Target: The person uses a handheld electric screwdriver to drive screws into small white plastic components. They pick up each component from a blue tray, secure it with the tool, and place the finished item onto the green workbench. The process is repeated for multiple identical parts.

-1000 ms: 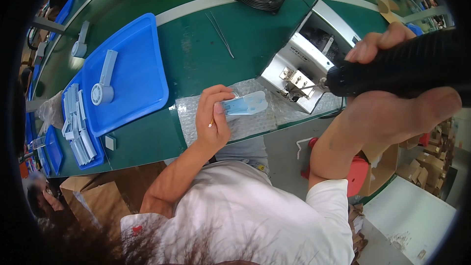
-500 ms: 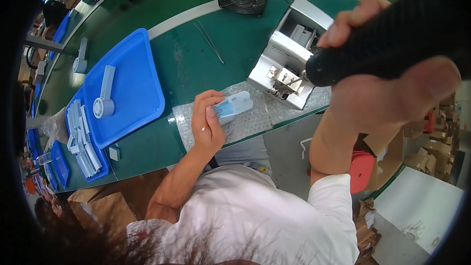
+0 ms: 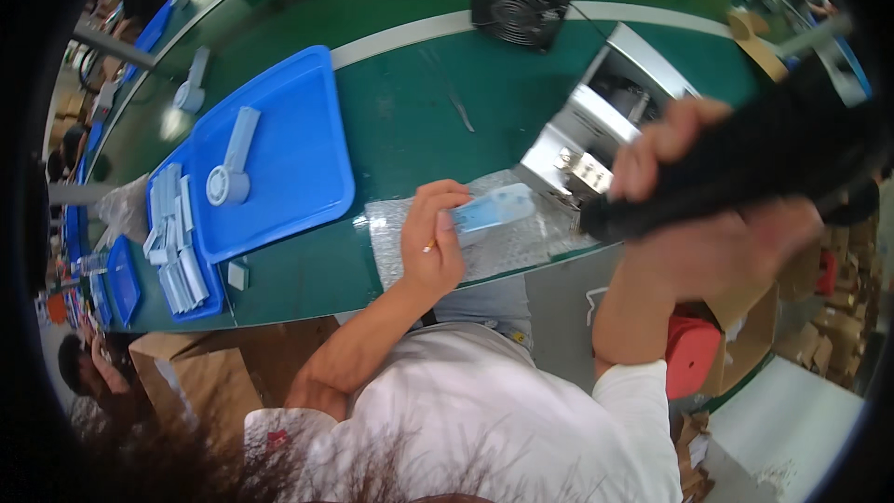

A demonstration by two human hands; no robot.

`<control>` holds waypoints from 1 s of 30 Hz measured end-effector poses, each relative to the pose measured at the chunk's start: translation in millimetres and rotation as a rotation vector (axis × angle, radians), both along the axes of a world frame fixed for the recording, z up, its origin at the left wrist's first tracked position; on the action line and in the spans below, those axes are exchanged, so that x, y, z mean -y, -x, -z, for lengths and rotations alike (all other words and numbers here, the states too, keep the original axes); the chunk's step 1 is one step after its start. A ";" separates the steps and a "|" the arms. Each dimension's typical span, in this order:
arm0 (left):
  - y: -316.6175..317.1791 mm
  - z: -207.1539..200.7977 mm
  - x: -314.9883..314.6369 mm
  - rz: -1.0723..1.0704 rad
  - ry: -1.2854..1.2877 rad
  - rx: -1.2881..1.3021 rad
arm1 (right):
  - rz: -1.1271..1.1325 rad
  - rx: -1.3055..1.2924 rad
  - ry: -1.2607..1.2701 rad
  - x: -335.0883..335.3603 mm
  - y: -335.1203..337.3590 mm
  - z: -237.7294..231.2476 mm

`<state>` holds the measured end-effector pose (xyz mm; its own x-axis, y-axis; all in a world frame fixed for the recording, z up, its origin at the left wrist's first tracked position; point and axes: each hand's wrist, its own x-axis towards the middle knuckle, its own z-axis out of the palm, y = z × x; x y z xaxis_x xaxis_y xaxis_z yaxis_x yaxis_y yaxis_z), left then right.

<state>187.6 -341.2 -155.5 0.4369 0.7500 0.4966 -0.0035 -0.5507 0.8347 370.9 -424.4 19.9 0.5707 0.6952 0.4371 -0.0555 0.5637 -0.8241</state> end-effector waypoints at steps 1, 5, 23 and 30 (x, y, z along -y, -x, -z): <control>1.7 -0.8 1.3 0.002 0.031 -0.003 | -0.192 -0.080 -0.075 2.9 6.5 0.1; 3.8 1.5 0.4 -0.006 0.030 0.007 | -0.402 -0.016 -0.219 -0.1 19.7 -15.4; 7.5 -0.4 0.3 0.012 0.022 -0.026 | 0.207 0.000 0.011 -39.2 40.3 8.2; 6.4 2.2 1.0 0.006 0.028 -0.004 | 0.109 -0.091 -0.067 -33.8 41.0 15.6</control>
<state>181.2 -342.2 -157.7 0.4437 0.7606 0.4739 -0.0034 -0.5274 0.8496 329.9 -390.6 4.3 0.6805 0.5980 0.4234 -0.0642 0.6243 -0.7786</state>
